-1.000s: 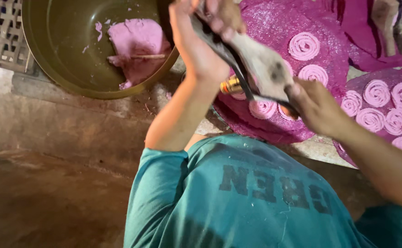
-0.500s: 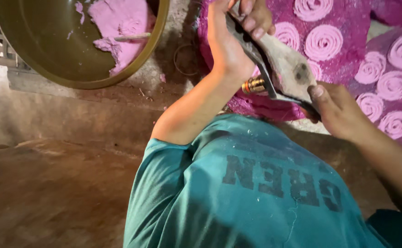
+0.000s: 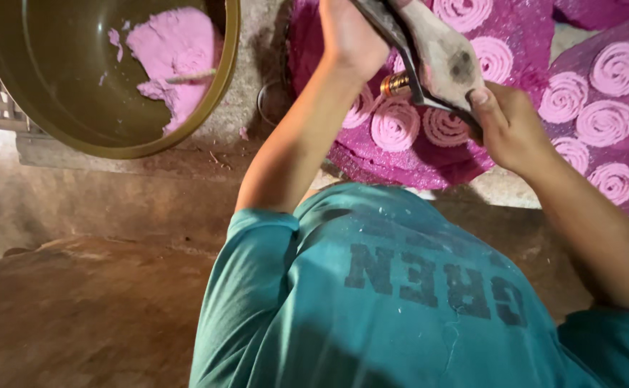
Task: The person scoops pink paste from a bowl and uses a handheld extruder to form spiral rolls onto a pink glittery mat. The person repeats this process to create multiple rolls and then places the mat into a steamer.
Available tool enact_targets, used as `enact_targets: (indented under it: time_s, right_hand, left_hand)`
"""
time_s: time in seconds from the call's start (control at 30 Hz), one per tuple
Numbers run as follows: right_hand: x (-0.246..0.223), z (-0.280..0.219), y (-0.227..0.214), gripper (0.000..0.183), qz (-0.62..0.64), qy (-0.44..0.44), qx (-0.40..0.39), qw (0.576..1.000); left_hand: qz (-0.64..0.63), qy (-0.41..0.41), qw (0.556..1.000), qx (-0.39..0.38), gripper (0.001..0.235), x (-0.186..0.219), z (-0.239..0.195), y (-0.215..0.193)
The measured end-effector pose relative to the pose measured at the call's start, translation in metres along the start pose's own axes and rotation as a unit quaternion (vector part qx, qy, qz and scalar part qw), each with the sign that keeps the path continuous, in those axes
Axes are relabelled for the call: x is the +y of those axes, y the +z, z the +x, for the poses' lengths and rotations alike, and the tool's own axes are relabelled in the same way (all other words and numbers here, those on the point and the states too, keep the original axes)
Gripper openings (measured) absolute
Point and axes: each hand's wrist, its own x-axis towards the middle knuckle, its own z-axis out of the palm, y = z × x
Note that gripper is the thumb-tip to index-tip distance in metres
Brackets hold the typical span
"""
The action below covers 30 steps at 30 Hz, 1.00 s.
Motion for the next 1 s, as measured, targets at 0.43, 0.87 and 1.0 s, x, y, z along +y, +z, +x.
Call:
enact_targets:
  time_s: [0.43, 0.87, 1.0]
  right_hand:
    - [0.058, -0.007, -0.001, 0.068, 0.133, 0.031, -0.046, 0.990]
    - [0.075, 0.010, 0.017, 0.061, 0.041, 0.022, 0.076, 0.996]
    - [0.089, 0.014, 0.023, 0.064, 0.060, -0.026, 0.134, 0.989]
  left_hand:
    - [0.629, -0.042, 0.720, -0.291, 0.063, 0.026, -0.029, -0.091]
    - [0.726, -0.064, 0.672, -0.134, 0.063, 0.013, -0.023, -0.082]
    - [0.844, -0.027, 0.526, -0.104, 0.049, 0.020, -0.028, -0.065]
